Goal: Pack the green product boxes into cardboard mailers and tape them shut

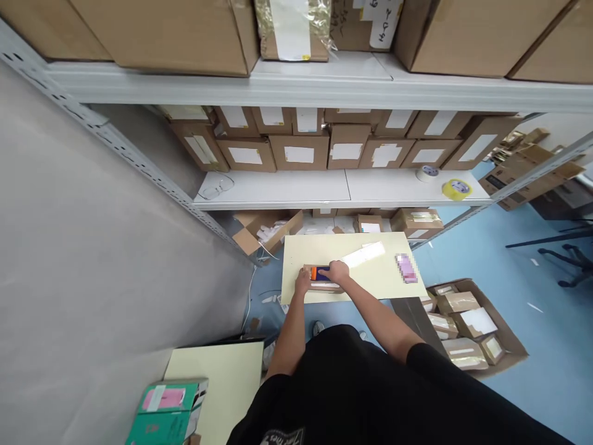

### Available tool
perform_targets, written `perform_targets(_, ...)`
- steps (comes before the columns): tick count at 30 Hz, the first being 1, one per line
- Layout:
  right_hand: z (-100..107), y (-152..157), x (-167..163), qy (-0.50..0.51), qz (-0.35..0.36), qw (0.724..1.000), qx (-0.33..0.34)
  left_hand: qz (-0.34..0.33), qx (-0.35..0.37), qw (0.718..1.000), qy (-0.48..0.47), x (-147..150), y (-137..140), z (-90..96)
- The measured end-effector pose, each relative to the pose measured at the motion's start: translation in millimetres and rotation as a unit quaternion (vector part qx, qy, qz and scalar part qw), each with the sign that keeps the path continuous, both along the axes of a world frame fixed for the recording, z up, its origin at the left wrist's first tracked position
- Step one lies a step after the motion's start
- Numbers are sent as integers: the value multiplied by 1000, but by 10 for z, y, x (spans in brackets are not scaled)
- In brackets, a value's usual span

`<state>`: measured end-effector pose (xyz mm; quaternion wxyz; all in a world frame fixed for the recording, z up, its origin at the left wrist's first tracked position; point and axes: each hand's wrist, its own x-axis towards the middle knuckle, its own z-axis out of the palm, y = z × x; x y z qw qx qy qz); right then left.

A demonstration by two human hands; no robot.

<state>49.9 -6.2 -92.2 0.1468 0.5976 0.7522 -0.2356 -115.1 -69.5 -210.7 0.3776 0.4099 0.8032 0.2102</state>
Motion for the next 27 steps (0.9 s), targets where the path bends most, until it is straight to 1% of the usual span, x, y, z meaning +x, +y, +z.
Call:
perform_targets(2, -38, 8, -38, -9, 8, 1000, -7, 9, 8, 1000, -1, 71, -75, -59)
perform_targets(4, -83, 1, 27, -14, 11, 1000, -5, 12, 15, 1000, -1, 159, -121, -109)
perform_targets(6, -126, -10, 183, -16, 7, 1000, 3, 4, 15, 1000, -6, 279, -129, -144)
perform_targets(8, -157, -18, 439, -16, -5, 1000, 7, -7, 5, 1000, -10, 431, -110, -161)
perform_targets(10, -164, -24, 817, -22, -23, 999, 11, -18, -7, 1000, -10, 586, -80, -161)
perform_targets(13, -118, -76, 1584, -48, -59, 997, 24, -36, -12, 999, -6, 742, -29, -149)
perform_targets(15, -65, -152, 2109, -79, -98, 992, 30, -47, -10, 999, -3, 780, 3, -150)
perform_targets(16, -41, -193, 2330, -95, -122, 988, 22, -49, -9, 999, -1, 784, 15, -154)
perform_targets(18, -9, -254, 2626, -103, -150, 983, 14, -51, -5, 999, -3, 763, 29, -169)
perform_targets(20, -5, -262, 2691, -107, -160, 981, 13, -51, 0, 999, -14, 695, 35, -186)
perform_targets(22, -15, -221, 2553, -101, -156, 982, 20, -47, 4, 999, -25, 563, 43, -199)
perform_targets(24, -16, -156, 2276, -75, -145, 986, 32, -35, 4, 999, -26, 363, 59, -199)
perform_targets(27, 32, -68, 1714, -17, -115, 992, 42, 5, -12, 1000, -13, 9, 87, -160)
